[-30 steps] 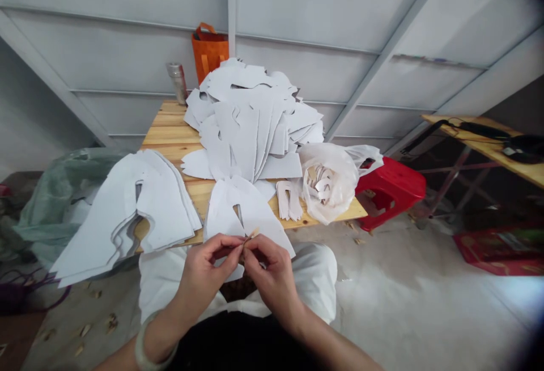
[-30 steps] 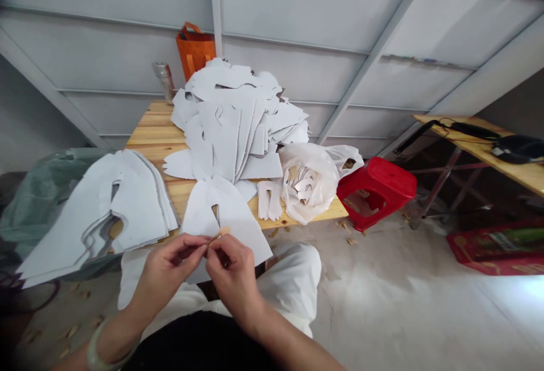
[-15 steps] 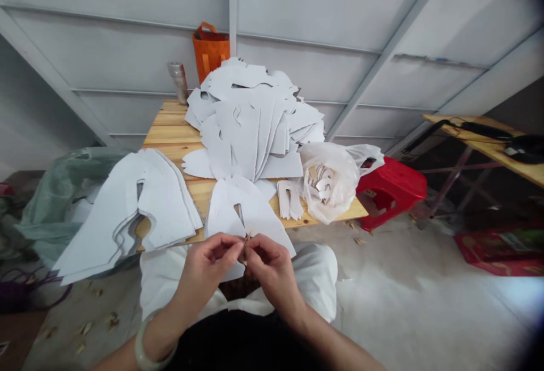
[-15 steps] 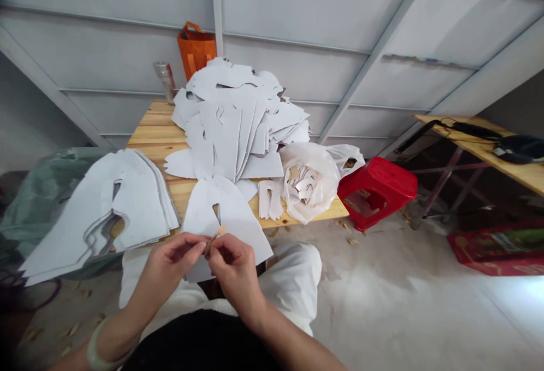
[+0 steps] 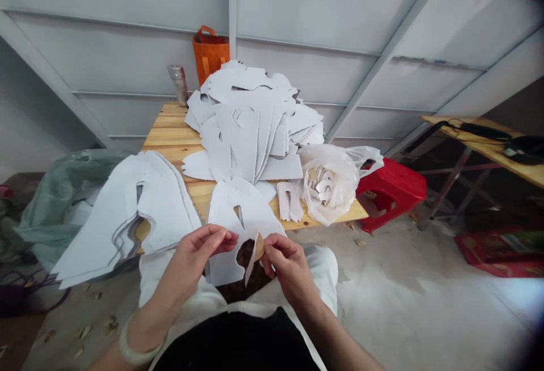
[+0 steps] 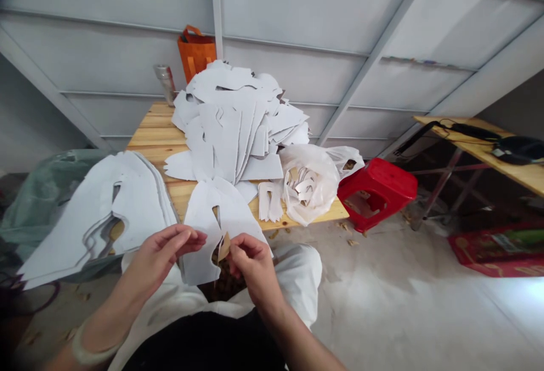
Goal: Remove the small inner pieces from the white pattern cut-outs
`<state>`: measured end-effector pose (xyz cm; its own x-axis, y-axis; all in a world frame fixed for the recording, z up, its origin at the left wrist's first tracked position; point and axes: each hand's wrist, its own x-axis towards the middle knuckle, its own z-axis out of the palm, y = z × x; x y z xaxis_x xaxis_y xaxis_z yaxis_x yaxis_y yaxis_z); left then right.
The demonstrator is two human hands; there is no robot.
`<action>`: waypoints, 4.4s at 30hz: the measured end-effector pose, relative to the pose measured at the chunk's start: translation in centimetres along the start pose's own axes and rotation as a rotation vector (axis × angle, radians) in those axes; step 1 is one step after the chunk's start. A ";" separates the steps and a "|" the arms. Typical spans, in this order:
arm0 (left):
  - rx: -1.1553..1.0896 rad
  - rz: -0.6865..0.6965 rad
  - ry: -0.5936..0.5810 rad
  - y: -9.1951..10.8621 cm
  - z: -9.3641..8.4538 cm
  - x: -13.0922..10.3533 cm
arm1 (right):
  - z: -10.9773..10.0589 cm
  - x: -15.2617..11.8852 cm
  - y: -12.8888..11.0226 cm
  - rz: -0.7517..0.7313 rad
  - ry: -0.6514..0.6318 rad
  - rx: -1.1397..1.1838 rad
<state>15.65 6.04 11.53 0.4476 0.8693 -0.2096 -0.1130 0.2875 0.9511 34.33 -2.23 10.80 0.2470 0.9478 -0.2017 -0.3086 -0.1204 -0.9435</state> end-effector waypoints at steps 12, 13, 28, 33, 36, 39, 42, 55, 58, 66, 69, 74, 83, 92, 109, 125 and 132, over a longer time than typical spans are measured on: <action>0.243 0.002 -0.106 -0.1 1.2 0.4 | 1.3 -0.6 -0.7 -0.376 -0.079 -0.536; 0.252 0.016 -0.102 -0.1 1.3 0.3 | 1.2 -0.7 -0.6 -0.364 -0.073 -0.555; -0.258 -0.100 -0.022 -0.3 1.6 -0.6 | 1.1 -0.5 -0.8 -0.395 0.212 -0.620; -0.481 -0.164 0.029 -0.4 1.3 -0.6 | -0.1 -0.6 -0.5 -0.239 0.286 -0.364; -0.517 -0.178 0.126 -0.4 1.2 -0.6 | -0.8 -0.4 0.0 -0.270 0.278 -0.435; -0.515 -0.160 0.170 -0.1 1.4 -0.7 | -1.0 -0.3 0.7 -0.671 0.346 -0.709; -0.484 -0.108 0.162 0.1 2.2 -1.0 | -0.4 -0.2 1.1 -1.026 0.307 -0.995; -0.173 0.159 0.025 0.2 0.8 -0.8 | 0.7 0.1 -1.4 -0.690 0.132 -0.704; -0.093 0.179 0.014 -0.2 1.1 -0.1 | 0.8 0.2 -1.8 -0.451 0.060 -0.525; -0.025 0.078 0.081 0.0 1.8 0.4 | 0.8 1.0 -2.0 -0.272 0.074 -0.390; -0.039 0.033 0.089 0.0 1.9 0.6 | 0.9 1.4 -1.6 -0.233 0.080 -0.349; 0.055 0.011 0.111 -0.1 1.5 1.5 | 0.7 2.6 -0.5 -0.230 0.067 -0.369; 0.359 0.224 0.199 -1.8 0.2 4.0 | -0.2 6.4 1.3 -0.210 0.017 -0.483; 0.505 0.351 0.239 -2.9 0.4 7.1 | -0.8 10.2 1.5 -0.189 0.003 -0.555; 0.736 0.382 0.202 -4.5 0.0 7.5 | -1.4 10.7 1.8 -0.105 -0.055 -0.634; 0.820 0.417 0.217 -4.3 0.0 7.4 | -1.5 10.9 1.3 -0.067 -0.099 -0.600; 0.796 0.381 0.142 -4.4 -0.9 8.2 | -1.4 10.6 1.4 -0.047 -0.069 -0.591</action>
<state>19.04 12.26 5.47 0.3858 0.9055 0.1768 0.4412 -0.3494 0.8266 37.84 7.20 7.00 0.1815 0.9707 -0.1575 0.2700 -0.2032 -0.9412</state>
